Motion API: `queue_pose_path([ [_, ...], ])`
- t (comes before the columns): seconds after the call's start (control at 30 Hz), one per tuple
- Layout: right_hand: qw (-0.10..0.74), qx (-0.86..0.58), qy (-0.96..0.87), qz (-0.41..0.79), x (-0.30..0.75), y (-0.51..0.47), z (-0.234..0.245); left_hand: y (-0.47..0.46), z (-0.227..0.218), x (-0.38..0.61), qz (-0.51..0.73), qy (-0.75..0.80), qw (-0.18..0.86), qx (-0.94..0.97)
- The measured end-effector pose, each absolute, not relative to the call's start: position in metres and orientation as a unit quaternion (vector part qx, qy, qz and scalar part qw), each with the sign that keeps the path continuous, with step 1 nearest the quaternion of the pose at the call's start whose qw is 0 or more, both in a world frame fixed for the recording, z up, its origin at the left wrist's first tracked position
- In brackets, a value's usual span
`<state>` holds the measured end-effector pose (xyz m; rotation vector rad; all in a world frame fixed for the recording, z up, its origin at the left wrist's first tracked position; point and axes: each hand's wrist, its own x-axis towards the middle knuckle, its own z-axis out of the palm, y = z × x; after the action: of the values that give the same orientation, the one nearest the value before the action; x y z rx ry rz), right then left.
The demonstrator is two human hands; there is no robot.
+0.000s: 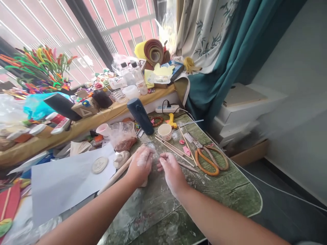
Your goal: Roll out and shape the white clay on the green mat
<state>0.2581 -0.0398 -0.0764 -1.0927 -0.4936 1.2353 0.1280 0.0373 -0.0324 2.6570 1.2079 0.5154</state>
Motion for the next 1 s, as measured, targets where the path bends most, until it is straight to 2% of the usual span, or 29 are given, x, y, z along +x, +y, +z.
queue_pose_path([
  [0.23,0.657,-0.477,-0.217,0.542,0.258,-0.040,-0.075,0.027,-0.034,0.118,0.112,0.424,0.082,0.895],
  [0.53,0.646,-0.477,-0.235,0.548,0.256,-0.044,-0.075,0.015,-0.042,0.122,0.102,0.445,0.076,0.886],
  [0.8,0.645,-0.481,-0.237,0.544,0.254,-0.044,-0.080,0.015,-0.045,0.129,0.047,0.442,0.033,0.895],
  [1.0,0.672,-0.445,-0.221,0.549,0.255,-0.042,-0.076,0.028,-0.042,0.122,0.078,0.463,0.095,0.878],
])
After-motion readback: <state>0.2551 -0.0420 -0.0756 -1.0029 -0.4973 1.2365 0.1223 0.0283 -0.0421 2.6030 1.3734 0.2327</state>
